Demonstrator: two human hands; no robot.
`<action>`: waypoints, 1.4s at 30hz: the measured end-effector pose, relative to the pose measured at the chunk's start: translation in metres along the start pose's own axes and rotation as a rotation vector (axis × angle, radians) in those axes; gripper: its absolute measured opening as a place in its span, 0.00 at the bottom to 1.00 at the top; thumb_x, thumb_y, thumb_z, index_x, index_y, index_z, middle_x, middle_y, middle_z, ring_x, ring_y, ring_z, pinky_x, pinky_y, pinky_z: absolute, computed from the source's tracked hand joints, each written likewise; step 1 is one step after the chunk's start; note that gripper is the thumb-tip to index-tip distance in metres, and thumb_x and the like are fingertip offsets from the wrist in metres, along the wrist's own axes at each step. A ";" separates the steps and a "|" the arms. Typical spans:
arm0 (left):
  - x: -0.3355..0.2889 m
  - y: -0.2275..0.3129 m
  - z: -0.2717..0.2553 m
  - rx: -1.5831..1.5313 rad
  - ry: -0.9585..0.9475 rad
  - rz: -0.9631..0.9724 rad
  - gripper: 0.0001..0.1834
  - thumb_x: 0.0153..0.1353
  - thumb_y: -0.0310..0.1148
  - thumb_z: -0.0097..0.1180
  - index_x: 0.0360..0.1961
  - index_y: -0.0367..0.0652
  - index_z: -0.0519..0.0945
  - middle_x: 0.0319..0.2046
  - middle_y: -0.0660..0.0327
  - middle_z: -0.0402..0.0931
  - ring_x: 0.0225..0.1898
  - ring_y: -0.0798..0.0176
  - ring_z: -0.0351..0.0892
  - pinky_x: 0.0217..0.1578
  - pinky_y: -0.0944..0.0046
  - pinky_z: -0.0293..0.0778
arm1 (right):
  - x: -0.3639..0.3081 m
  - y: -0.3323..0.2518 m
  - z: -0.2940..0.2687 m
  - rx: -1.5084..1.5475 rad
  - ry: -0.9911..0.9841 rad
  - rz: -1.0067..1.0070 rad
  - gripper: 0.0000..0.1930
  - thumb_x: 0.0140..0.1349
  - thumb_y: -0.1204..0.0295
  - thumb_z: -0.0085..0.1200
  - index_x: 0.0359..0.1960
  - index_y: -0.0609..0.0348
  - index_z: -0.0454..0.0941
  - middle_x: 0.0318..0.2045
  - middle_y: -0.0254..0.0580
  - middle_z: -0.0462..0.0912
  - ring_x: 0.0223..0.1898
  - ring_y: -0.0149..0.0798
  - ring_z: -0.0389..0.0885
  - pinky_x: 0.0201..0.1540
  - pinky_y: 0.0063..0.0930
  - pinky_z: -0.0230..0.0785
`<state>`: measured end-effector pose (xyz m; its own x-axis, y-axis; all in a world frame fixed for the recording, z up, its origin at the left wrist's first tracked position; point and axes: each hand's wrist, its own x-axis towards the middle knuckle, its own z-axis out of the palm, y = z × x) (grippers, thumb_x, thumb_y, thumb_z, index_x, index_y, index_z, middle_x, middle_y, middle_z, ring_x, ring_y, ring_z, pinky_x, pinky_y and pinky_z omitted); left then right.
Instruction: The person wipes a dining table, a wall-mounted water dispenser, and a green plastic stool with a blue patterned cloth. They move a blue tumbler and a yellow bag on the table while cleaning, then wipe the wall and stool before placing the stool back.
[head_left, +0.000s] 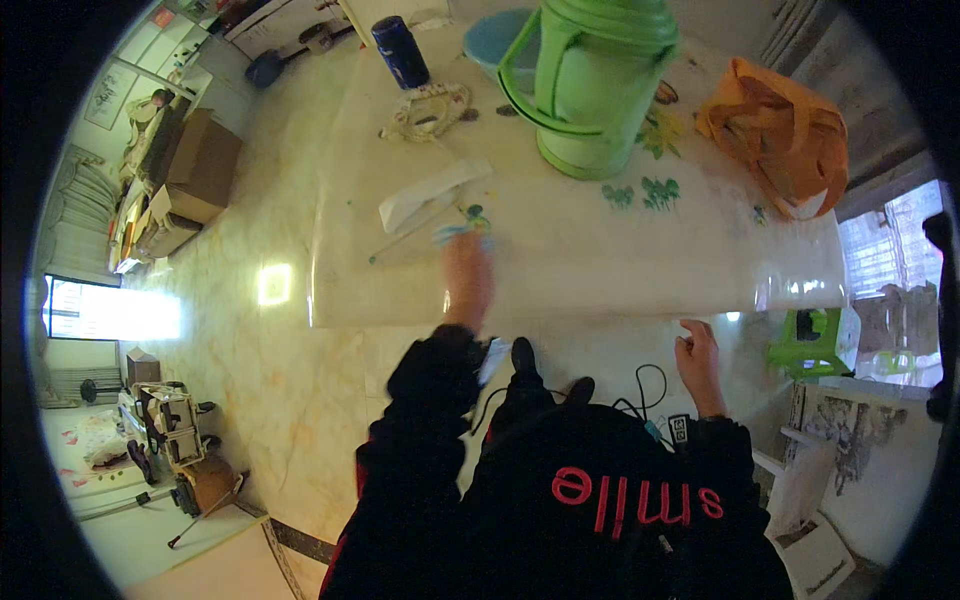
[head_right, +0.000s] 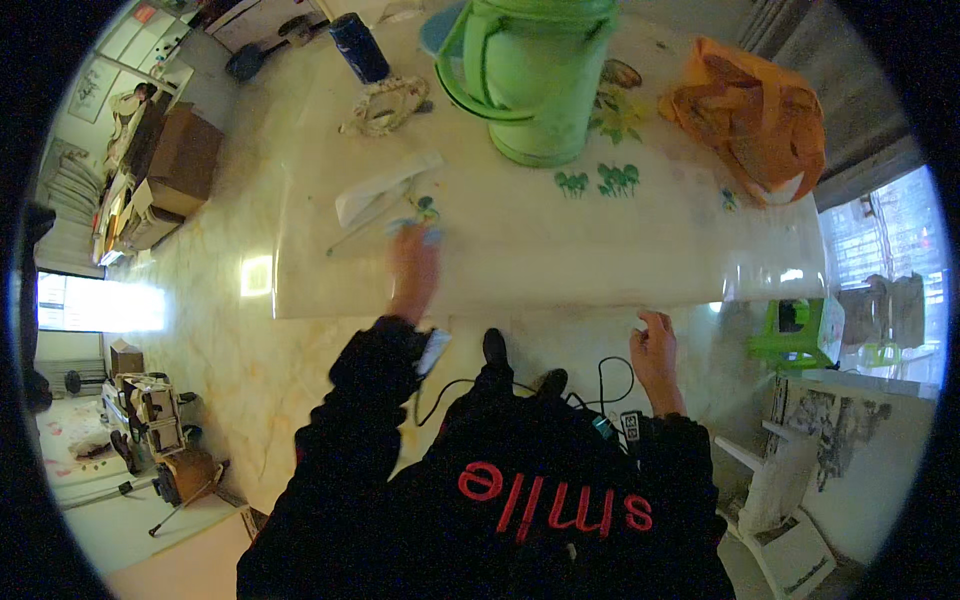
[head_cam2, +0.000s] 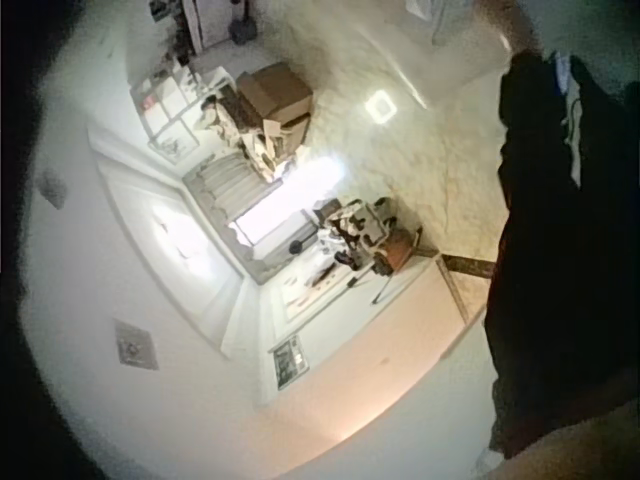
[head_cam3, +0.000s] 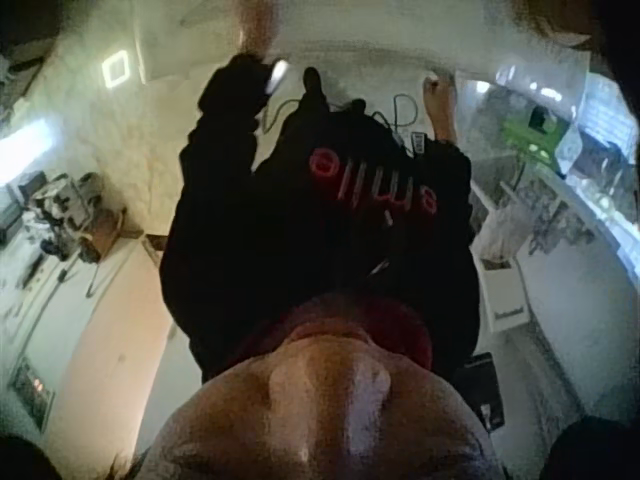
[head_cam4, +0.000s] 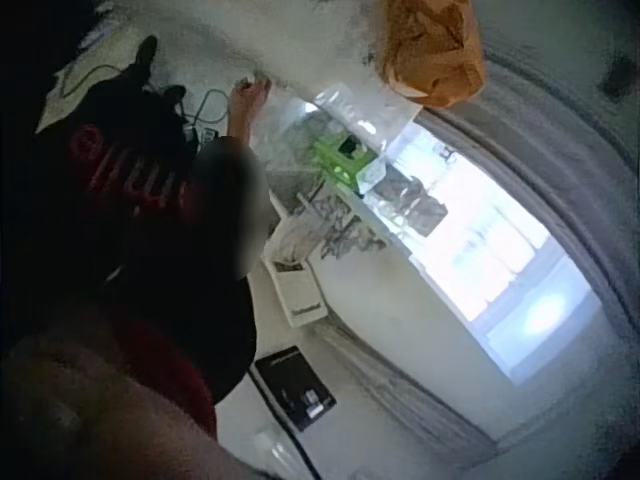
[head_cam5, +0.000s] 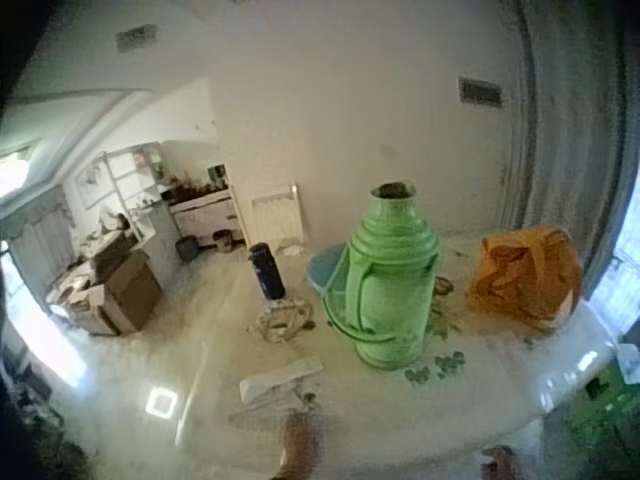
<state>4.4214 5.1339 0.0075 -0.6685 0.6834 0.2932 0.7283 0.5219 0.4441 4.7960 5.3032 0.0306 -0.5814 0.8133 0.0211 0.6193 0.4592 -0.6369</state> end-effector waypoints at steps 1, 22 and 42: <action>-0.002 0.035 0.021 -0.080 -0.149 0.032 0.10 0.52 0.27 0.52 0.36 0.38 0.74 0.38 0.48 0.72 0.44 0.47 0.71 0.42 0.51 0.67 | -0.002 0.003 0.001 0.032 -0.031 -0.013 0.15 0.54 0.81 0.53 0.45 0.60 0.73 0.43 0.50 0.74 0.31 0.43 0.77 0.34 0.34 0.72; -0.038 -0.010 0.004 0.043 0.078 -0.168 0.17 0.49 0.20 0.51 0.42 0.43 0.76 0.43 0.55 0.73 0.43 0.50 0.73 0.42 0.50 0.71 | -0.090 0.187 -0.062 0.237 0.019 0.497 0.07 0.61 0.74 0.52 0.38 0.64 0.75 0.27 0.39 0.77 0.28 0.33 0.75 0.30 0.27 0.69; 0.046 -0.011 0.001 -0.089 -0.157 0.195 0.12 0.48 0.25 0.53 0.37 0.39 0.72 0.40 0.46 0.71 0.41 0.41 0.72 0.39 0.48 0.70 | 0.087 -0.106 0.052 -0.330 -0.357 0.280 0.17 0.55 0.63 0.50 0.38 0.66 0.70 0.32 0.63 0.81 0.37 0.62 0.80 0.42 0.51 0.71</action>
<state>4.3834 5.1602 0.0148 -0.4799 0.8414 0.2485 0.8204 0.3299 0.4670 4.6525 5.3067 0.0594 -0.4778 0.7754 -0.4129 0.8748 0.3767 -0.3047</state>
